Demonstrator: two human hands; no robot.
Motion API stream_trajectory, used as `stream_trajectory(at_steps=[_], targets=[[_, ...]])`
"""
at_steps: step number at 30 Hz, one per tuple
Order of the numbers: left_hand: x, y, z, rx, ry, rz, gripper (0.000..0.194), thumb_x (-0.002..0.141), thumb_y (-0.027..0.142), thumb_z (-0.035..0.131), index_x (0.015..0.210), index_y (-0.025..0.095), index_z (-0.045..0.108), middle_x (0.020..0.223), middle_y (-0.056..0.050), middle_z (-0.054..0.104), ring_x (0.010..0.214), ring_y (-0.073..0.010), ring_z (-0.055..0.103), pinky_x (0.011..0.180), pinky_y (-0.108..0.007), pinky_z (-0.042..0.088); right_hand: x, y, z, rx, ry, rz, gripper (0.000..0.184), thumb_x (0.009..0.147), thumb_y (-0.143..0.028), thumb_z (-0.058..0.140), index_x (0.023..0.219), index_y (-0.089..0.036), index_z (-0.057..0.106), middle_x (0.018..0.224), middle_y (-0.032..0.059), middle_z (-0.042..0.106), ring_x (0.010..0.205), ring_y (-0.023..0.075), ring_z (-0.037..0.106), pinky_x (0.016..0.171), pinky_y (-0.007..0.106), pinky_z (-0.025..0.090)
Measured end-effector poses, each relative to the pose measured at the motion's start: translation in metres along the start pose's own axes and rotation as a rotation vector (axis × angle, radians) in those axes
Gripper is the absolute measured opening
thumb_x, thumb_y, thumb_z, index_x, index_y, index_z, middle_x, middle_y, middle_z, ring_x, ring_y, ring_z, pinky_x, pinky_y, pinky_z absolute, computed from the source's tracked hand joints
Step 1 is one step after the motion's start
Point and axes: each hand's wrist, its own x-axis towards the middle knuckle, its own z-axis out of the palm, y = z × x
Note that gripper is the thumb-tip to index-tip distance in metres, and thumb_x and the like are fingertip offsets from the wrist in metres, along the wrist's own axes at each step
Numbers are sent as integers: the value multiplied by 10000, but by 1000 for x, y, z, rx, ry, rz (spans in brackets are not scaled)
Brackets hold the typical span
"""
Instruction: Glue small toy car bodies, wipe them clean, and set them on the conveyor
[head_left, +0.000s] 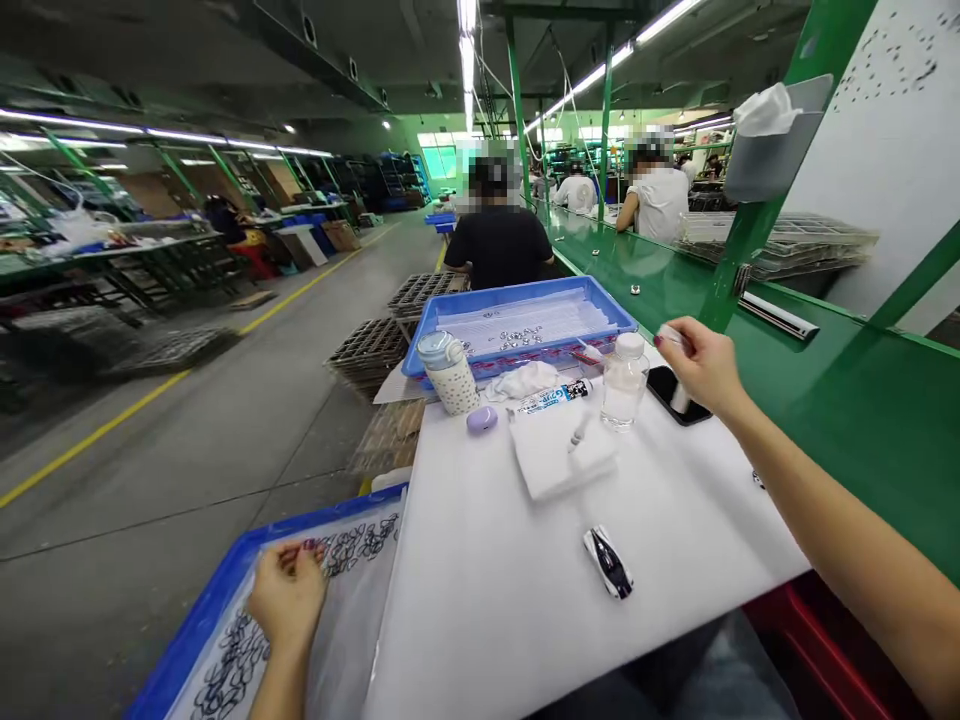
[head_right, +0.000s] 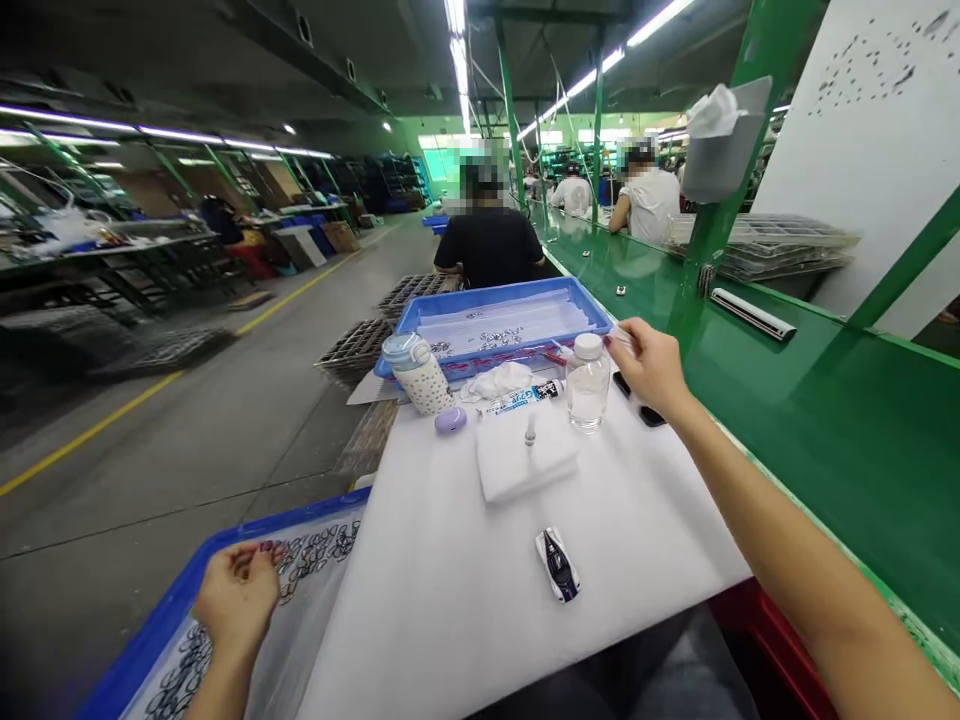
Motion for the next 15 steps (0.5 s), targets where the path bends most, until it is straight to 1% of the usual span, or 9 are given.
stream_trajectory(at_steps=[3,4,5,7,8,9,11,13,15], targets=[[-15,52,-26,13,-25,168,297,809,437,477,953,218,619,864,-50,691,828,-264,694,837,-420,541,17,2,24,-80,-99,-239,223,869,-390,523,938,-193,601,858,67,613,745,197,553,701,321,441],[-26,70,-33,31,-47,259,282,832,442,490,959,246,648,918,-34,711,869,-270,696,863,-421,534,18,5,31,-79,-119,-270,240,861,-396,535,972,-195,601,946,95,623,829,225,575,752,342,455],[-40,87,-37,75,-104,426,268,867,422,474,983,266,659,957,-19,728,869,-283,702,840,-436,542,17,9,38,-66,-134,-276,268,848,-407,554,1006,-195,599,1013,117,624,900,250,584,794,361,463],[-75,116,-40,67,-209,598,214,857,395,549,1024,323,663,845,55,750,727,-251,718,704,-370,571,9,18,47,-13,-125,-236,329,826,-434,581,1051,-193,587,1059,138,628,959,279,591,833,390,475],[-93,126,-39,57,-319,734,208,875,337,558,1052,310,662,850,46,762,701,-234,725,678,-342,576,5,24,49,19,-93,-208,351,818,-452,590,1056,-193,582,1058,140,635,969,286,594,845,400,479],[-110,134,-37,49,-378,812,178,877,286,559,1007,303,680,857,40,769,710,-215,731,681,-311,576,1,30,50,45,-48,-180,372,811,-473,596,1054,-192,575,1061,143,639,981,293,596,861,411,481],[-139,142,-33,76,-503,982,251,895,155,488,971,264,701,860,-3,771,747,-196,735,690,-278,575,-6,44,45,101,96,-93,411,798,-521,609,1038,-191,559,1056,144,640,993,296,598,888,429,481],[-157,144,-30,140,-580,1091,329,886,78,432,943,236,715,818,-31,759,732,-190,721,666,-272,571,-9,61,36,195,282,49,411,831,-572,550,992,-194,536,960,119,635,924,273,610,851,430,503],[-163,145,-30,204,-637,1106,342,878,62,431,928,226,727,774,-35,740,705,-191,702,632,-275,566,-11,78,26,310,423,190,415,899,-608,390,894,-208,504,772,60,584,757,231,599,721,406,533]])
